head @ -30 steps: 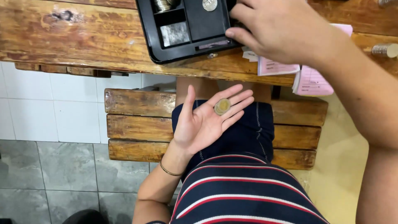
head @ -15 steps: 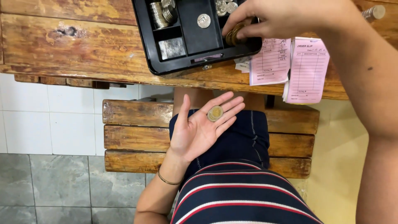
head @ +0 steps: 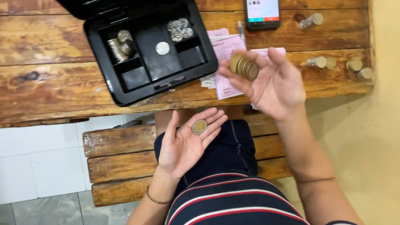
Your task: A person sorts, counts, and stacks various coins on a wooden table, then organizes them into a black cash box.
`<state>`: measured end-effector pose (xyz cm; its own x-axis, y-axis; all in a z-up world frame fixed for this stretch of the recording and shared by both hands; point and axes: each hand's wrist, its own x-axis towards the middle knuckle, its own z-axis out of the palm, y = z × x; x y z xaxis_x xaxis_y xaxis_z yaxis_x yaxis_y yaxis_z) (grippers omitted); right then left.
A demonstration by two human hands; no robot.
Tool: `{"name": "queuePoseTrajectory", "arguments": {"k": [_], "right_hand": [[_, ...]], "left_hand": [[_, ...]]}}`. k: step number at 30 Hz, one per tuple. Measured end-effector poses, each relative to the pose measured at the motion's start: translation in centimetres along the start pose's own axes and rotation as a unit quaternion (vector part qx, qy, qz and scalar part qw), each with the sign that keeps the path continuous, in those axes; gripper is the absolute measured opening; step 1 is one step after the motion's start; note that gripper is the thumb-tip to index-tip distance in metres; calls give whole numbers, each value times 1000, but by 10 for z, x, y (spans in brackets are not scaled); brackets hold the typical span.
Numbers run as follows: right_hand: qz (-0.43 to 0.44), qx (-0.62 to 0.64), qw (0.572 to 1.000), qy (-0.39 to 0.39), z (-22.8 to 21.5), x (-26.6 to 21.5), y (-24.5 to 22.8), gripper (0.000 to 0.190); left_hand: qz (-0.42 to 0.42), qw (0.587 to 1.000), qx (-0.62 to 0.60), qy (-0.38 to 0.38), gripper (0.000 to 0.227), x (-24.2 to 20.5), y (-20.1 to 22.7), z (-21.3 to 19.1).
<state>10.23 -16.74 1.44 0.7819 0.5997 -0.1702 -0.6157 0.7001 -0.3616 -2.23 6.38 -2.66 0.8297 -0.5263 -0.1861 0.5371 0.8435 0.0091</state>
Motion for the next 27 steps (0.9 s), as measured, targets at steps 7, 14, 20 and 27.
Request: {"name": "queuePoseTrajectory", "arguments": {"k": [7,14,20,27], "right_hand": [[38,82,996,-10,-22,-42,11,80],[60,83,995,-1,-21,-54,10,82],[86,18,996,1,-21,-57,13,78],[98,-132,986,19,-24,-56,14,75]], "left_hand": [[-53,997,38,43,74,23,-17,16],[-59,996,25,59,74,36,-30,9],[-55,998,-27,25,66,39,-35,8],[-42,999,-29,14,63,40,-34,9]]}}
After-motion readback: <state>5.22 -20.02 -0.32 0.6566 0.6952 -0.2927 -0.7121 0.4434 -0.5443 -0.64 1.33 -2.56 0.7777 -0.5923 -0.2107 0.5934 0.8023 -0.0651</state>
